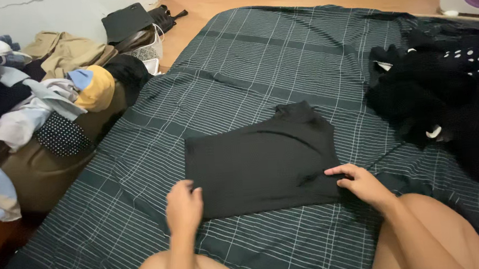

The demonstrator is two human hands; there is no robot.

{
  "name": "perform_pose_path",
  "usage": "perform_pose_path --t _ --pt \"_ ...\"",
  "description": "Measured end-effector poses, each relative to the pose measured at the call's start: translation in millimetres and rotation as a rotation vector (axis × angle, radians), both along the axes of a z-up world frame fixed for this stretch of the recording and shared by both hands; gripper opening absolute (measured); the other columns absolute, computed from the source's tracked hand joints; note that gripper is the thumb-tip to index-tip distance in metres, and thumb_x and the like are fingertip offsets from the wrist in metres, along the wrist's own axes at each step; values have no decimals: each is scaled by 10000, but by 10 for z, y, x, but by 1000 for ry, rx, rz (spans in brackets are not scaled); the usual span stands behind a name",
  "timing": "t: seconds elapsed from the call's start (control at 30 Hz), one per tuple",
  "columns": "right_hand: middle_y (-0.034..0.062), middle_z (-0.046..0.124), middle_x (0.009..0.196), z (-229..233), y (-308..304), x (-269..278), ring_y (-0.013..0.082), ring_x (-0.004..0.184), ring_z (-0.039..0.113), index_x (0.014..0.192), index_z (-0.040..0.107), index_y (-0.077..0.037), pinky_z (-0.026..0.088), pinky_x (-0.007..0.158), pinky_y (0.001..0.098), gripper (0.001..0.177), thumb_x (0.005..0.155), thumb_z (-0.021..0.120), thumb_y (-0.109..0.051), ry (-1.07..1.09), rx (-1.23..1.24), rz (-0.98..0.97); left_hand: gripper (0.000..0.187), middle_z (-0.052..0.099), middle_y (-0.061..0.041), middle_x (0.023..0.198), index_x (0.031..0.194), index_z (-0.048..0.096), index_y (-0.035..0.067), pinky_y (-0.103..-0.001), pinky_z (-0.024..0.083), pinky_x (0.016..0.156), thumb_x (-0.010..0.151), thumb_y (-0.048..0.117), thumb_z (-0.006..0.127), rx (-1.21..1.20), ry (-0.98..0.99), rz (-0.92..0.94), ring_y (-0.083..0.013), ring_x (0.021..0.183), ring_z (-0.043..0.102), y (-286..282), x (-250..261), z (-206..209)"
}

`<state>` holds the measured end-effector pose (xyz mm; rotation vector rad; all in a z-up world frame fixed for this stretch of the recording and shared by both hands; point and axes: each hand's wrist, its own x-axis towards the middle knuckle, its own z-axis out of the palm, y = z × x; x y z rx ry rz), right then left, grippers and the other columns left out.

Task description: The person folds several garments on a bed, including a black t-shirt with a colorful graphic, a plain black t-shirt, a black button-up shirt, and a black-and-white polka dot top. Each item is smoothed, folded into a compact rectangle, and placed in a growing stack.

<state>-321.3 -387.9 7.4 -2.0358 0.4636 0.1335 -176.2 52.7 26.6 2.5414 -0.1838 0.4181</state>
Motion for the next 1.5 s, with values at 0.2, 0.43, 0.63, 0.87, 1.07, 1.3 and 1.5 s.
perform_pose_path --t 0.2,0.43,0.63,0.87,1.07,1.3,1.5 --pt "51 771 1132 -13 94 39 216 1041 705 1148 792 -157 547 952 348 275 887 717 -115 -90 -54 -110 189 730 -126 1041 973 767 94 -465 529 899 904 138 596 -34 -67 -446 -338 994 671 -1175 -381 164" --pt "44 735 1091 97 189 9 234 977 711 1116 759 -147 553 869 342 300 834 696 -70 -334 -346 -50 269 659 -177 999 985 674 -1 -486 508 845 904 253 707 -157 125 -555 -380 974 632 -2267 -624 -131" --pt "19 669 1151 245 342 101 260 968 696 1178 695 -181 549 809 387 265 927 632 -127 -249 -470 -86 257 676 -89 1031 1088 582 76 -463 535 779 998 314 615 -67 214 -430 -303 1008 651 -2374 -562 -113" --pt "75 600 1296 280 501 160 301 1175 591 1209 670 -190 486 947 486 372 844 645 -123 -381 -827 -110 409 643 -92 1125 1254 574 80 -452 524 796 980 383 591 100 6 -332 -301 1028 624 -2172 -560 -92" --pt "155 448 1522 81 930 192 345 1420 390 1379 557 -202 276 1146 602 461 930 570 -308 -545 -913 101 482 496 -106 1443 1379 516 112 -628 298 1064 993 397 475 337 -36 -132 -279 1368 418 -1334 -385 -379" --pt "149 266 1637 19 995 237 360 1477 222 1555 347 -374 133 1090 758 660 939 427 -596 -231 -1067 166 670 199 -107 1669 1588 289 140 -741 17 1135 1032 514 299 350 205 152 -278 1545 119 -620 51 -585" --pt "152 240 1664 25 885 313 372 1529 188 1588 352 -350 81 1086 762 701 938 461 -590 -122 -863 116 680 88 -194 1647 1578 263 187 -792 -11 1069 986 508 353 223 453 376 -353 1535 -3 -508 263 -490"
